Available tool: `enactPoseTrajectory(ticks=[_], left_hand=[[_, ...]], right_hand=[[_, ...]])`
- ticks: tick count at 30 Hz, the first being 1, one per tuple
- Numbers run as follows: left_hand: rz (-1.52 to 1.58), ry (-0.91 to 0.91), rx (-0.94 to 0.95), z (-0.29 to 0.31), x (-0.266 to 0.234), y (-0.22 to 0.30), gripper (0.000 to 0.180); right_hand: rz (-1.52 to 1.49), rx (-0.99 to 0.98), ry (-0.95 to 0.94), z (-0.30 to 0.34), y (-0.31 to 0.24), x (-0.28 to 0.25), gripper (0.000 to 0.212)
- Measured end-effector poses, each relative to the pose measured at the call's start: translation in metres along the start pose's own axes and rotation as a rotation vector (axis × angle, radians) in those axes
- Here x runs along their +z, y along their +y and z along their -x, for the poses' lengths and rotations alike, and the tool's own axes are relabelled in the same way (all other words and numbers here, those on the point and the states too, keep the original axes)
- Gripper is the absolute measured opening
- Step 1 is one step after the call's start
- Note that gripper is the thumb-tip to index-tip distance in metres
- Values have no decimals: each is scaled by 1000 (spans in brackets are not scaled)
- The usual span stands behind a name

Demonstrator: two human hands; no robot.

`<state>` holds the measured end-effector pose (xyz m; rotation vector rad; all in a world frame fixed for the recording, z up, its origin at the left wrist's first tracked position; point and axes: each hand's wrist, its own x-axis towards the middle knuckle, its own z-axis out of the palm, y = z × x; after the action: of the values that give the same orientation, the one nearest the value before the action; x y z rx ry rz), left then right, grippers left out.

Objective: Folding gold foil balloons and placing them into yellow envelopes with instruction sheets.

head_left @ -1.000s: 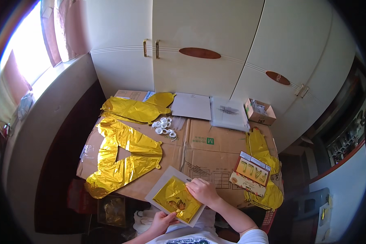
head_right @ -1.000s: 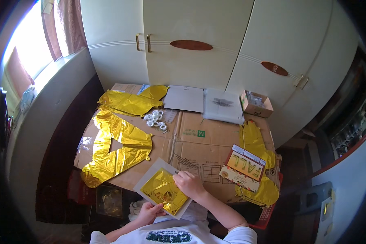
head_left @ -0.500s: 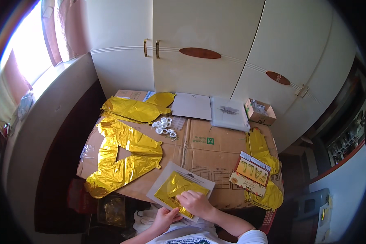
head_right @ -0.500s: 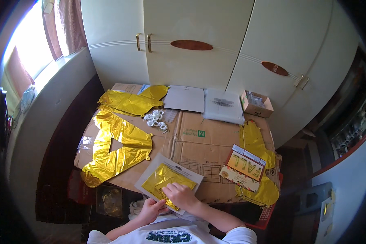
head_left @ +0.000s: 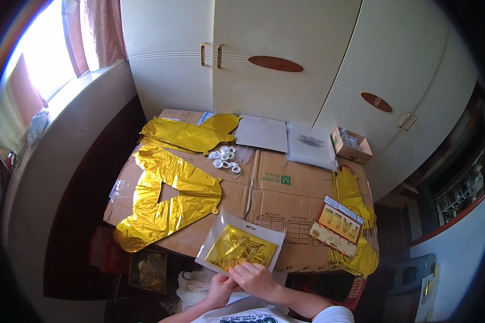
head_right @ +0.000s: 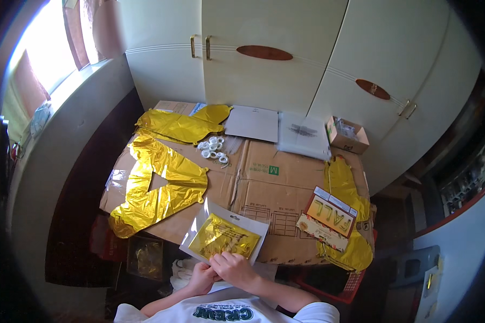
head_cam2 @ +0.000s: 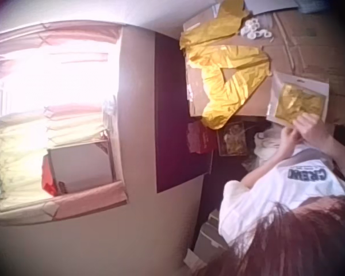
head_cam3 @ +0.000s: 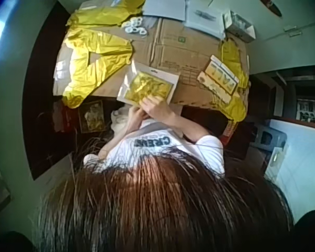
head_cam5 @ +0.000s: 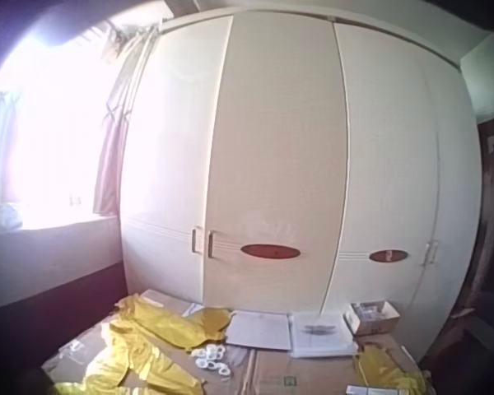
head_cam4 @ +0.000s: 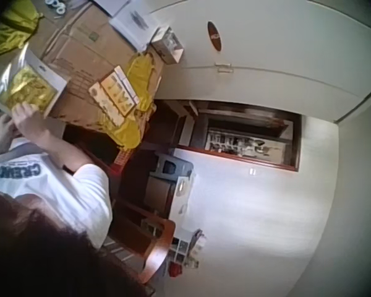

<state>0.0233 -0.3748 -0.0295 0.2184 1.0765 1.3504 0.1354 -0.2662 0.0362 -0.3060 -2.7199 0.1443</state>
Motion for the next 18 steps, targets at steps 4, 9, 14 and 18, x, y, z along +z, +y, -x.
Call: enactPoseTrajectory(ticks=[4, 9, 14, 18], left_hand=[[79, 37, -49, 0, 4, 3, 24], [37, -32, -129, 15, -6, 10, 23], [-249, 52, -56, 12, -43, -11, 21], [47, -43, 10, 9, -30, -8, 17]], right_hand=[[2, 2, 25, 3, 2, 3, 21], [37, 77, 40, 10, 4, 0, 22], [100, 82, 14, 13, -1, 2, 21], [73, 98, 40, 14, -5, 4, 22]])
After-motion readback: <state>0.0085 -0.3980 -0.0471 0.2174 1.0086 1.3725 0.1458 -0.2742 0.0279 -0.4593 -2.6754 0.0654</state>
